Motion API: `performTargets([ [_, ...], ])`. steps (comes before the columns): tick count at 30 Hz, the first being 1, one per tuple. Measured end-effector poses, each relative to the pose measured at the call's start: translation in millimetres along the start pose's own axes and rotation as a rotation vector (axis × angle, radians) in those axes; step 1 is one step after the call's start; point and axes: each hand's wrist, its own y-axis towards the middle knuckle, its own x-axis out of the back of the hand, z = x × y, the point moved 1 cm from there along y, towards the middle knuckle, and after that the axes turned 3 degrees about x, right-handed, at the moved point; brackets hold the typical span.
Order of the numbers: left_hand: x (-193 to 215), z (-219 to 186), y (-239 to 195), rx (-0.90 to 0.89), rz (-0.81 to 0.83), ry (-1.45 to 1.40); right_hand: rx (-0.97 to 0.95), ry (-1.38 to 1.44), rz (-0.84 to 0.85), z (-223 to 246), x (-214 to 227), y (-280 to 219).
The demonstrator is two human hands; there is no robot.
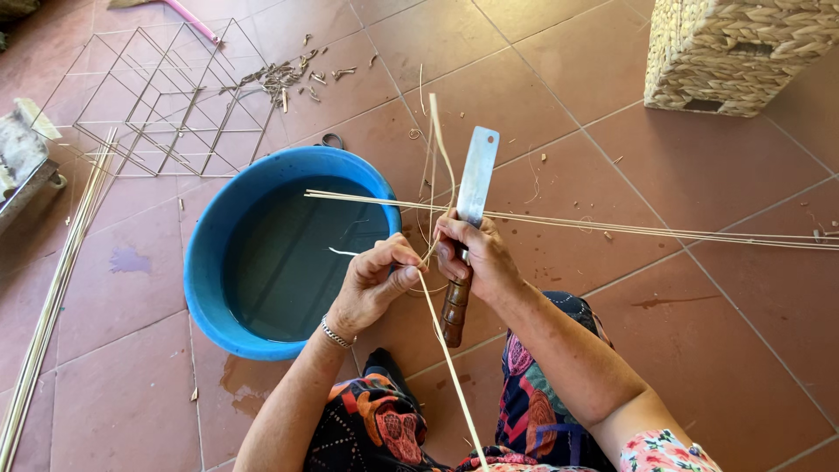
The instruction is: The person sits on a tiled floor and uses a knife to split long bamboo sticks into thin strips. The person holds the bamboo with one hand and shaves it with the other, producing thin strips that fall onto the floor.
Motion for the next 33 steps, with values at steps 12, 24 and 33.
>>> performTargets([
  [12, 37.8, 54.3, -9.5, 0.31, -0.232, -0.047, -0.011, -0.07, -0.121, -15.5, 31.8, 32.8],
  [24, 3.9, -100.1, -43.6, -0.051, -0.236, 0.171, 0.168, -0.138, -0.108, 3.6, 42.2, 30.0],
  [33, -48.6, -144.6, -62.4, -0.241, 0.664, -0.027, 0.206, -0.139, -0.074, 2.9, 37.7, 26.9],
])
